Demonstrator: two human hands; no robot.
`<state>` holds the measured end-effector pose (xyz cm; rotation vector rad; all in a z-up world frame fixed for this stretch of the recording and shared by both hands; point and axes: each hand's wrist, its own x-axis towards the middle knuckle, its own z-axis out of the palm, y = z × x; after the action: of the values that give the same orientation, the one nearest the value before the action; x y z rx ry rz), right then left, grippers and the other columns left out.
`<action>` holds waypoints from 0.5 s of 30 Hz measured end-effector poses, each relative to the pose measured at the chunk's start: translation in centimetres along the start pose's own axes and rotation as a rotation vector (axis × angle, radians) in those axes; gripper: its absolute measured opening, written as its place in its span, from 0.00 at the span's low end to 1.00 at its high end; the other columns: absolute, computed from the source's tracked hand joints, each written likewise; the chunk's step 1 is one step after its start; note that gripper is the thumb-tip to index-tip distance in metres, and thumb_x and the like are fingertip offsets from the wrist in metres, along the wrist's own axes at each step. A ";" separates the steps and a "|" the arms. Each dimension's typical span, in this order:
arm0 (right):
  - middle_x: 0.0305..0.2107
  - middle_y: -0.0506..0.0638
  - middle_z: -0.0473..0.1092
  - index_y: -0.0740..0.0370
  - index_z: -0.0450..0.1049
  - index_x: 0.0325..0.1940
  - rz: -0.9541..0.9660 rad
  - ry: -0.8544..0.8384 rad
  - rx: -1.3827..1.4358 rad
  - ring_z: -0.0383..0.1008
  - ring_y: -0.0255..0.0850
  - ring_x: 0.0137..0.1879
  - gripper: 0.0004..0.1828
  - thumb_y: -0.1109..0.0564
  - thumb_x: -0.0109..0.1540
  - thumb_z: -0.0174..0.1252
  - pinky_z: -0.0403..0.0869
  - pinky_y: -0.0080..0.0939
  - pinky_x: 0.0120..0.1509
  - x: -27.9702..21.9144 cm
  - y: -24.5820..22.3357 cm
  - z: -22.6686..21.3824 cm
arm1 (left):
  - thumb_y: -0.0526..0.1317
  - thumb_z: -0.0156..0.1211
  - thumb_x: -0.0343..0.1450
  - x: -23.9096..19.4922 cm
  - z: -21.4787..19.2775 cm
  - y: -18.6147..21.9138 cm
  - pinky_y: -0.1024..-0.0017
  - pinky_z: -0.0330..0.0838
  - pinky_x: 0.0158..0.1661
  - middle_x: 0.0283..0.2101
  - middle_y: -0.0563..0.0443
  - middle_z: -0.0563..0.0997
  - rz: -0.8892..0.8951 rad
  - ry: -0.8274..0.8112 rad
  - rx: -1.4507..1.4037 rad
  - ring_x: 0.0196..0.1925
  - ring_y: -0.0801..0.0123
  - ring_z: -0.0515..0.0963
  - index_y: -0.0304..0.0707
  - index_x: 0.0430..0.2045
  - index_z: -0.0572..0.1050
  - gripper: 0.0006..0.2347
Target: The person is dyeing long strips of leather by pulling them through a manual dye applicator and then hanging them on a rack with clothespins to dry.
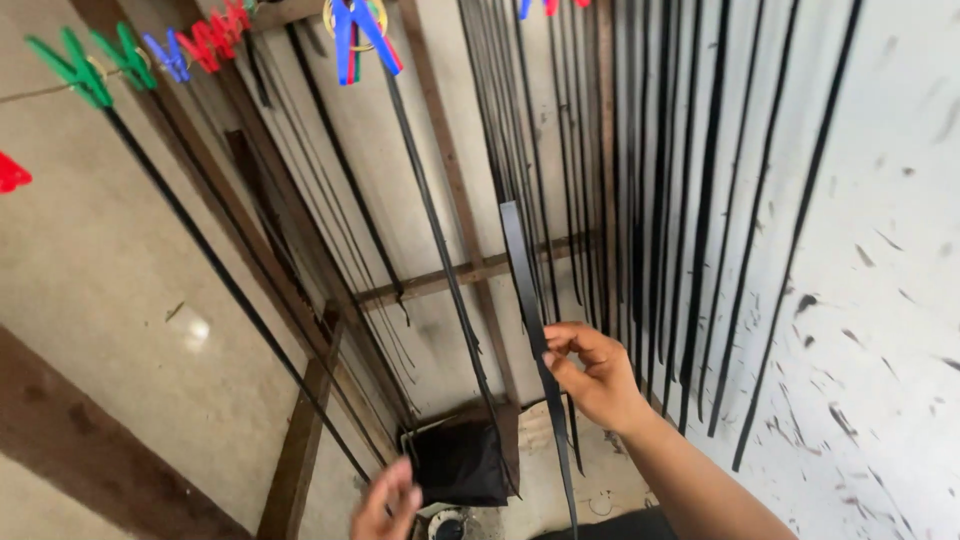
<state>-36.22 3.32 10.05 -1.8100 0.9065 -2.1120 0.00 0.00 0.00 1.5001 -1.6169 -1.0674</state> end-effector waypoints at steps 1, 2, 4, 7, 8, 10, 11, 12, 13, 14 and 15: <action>0.39 0.47 0.74 0.62 0.76 0.55 -0.018 -0.037 -0.027 0.76 0.34 0.46 0.14 0.63 0.65 0.60 0.78 0.34 0.52 0.3 0.9 -0.4 | 0.49 0.62 0.67 0.6 0.1 7.0 0.71 0.70 0.63 0.62 0.61 0.80 -0.022 0.018 -0.021 0.65 0.73 0.77 0.57 0.62 0.73 0.25; 0.39 0.47 0.74 0.62 0.76 0.55 -0.019 -0.061 -0.014 0.76 0.34 0.46 0.14 0.63 0.65 0.60 0.78 0.34 0.52 1.0 0.7 -0.4 | 0.49 0.62 0.67 0.7 -0.4 9.4 0.71 0.70 0.63 0.62 0.61 0.80 -0.032 0.039 -0.034 0.65 0.73 0.77 0.57 0.62 0.73 0.25; 0.32 0.45 0.76 0.63 0.78 0.49 -0.006 -0.060 -0.171 0.77 0.34 0.40 0.11 0.59 0.64 0.60 0.77 0.32 0.47 2.6 0.1 -0.4 | 0.48 0.63 0.66 1.0 -1.5 14.3 0.67 0.75 0.55 0.54 0.52 0.80 0.714 0.264 0.059 0.57 0.68 0.79 0.49 0.60 0.72 0.25; 0.30 0.45 0.75 0.63 0.77 0.46 -0.037 -0.107 -0.188 0.76 0.33 0.38 0.07 0.59 0.65 0.59 0.74 0.33 0.42 4.9 0.0 -0.4 | 0.44 0.64 0.71 0.6 -2.5 24.2 0.64 0.73 0.60 0.52 0.43 0.74 1.266 0.488 0.086 0.54 0.61 0.78 0.34 0.60 0.69 0.23; 0.30 0.45 0.75 0.63 0.77 0.46 -0.048 -0.118 -0.174 0.76 0.33 0.38 0.07 0.59 0.65 0.59 0.74 0.33 0.42 5.3 0.4 -0.4 | 0.44 0.64 0.71 0.8 -2.6 26.9 0.64 0.73 0.60 0.52 0.43 0.74 1.265 0.508 0.095 0.54 0.61 0.78 0.34 0.60 0.69 0.23; 0.33 0.46 0.76 0.62 0.77 0.45 -0.047 -0.093 -0.190 0.78 0.34 0.41 0.07 0.60 0.63 0.60 0.78 0.32 0.48 6.3 1.2 -0.4 | 0.42 0.67 0.72 1.3 -2.8 32.2 0.63 0.75 0.57 0.56 0.40 0.71 1.477 0.664 0.105 0.55 0.57 0.76 0.33 0.62 0.65 0.26; 0.33 0.46 0.76 0.62 0.77 0.45 -0.057 -0.100 -0.180 0.78 0.34 0.41 0.07 0.60 0.63 0.60 0.78 0.32 0.48 6.8 1.4 -0.3 | 0.42 0.67 0.72 1.6 -2.8 34.1 0.63 0.75 0.57 0.56 0.40 0.71 1.480 0.680 0.112 0.55 0.57 0.76 0.33 0.62 0.65 0.26; 0.34 0.46 0.77 0.62 0.78 0.45 -0.038 -0.095 -0.172 0.79 0.34 0.43 0.07 0.60 0.63 0.61 0.78 0.33 0.50 7.1 1.5 -0.2 | 0.45 0.70 0.71 1.9 -2.7 35.9 0.63 0.74 0.58 0.59 0.40 0.68 1.442 0.719 0.066 0.57 0.57 0.76 0.35 0.64 0.61 0.29; 0.36 0.46 0.78 0.61 0.78 0.46 -0.018 -0.091 -0.164 0.80 0.35 0.45 0.08 0.60 0.63 0.61 0.79 0.34 0.53 7.5 1.7 -0.2 | 0.47 0.72 0.70 2.1 -2.6 37.7 0.63 0.73 0.59 0.62 0.41 0.65 1.404 0.758 0.019 0.59 0.56 0.76 0.38 0.65 0.57 0.33; 0.36 0.46 0.78 0.61 0.78 0.46 -0.024 -0.099 -0.158 0.80 0.35 0.45 0.08 0.60 0.63 0.61 0.79 0.34 0.53 7.8 1.9 0.0 | 0.47 0.72 0.70 2.4 -2.4 38.8 0.63 0.73 0.59 0.62 0.41 0.65 1.404 0.771 0.023 0.59 0.56 0.76 0.38 0.65 0.57 0.33; 0.37 0.46 0.79 0.60 0.79 0.46 0.004 -0.086 -0.176 0.80 0.35 0.46 0.09 0.61 0.62 0.61 0.78 0.34 0.55 8.2 2.2 0.1 | 0.46 0.76 0.67 2.6 -2.2 39.8 0.65 0.72 0.59 0.61 0.43 0.67 1.392 0.761 -0.046 0.58 0.60 0.75 0.40 0.63 0.57 0.35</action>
<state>-38.39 -2.77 15.47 -1.9632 1.1039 -1.9899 -15.69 -2.84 36.61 0.3295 -1.4850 0.2396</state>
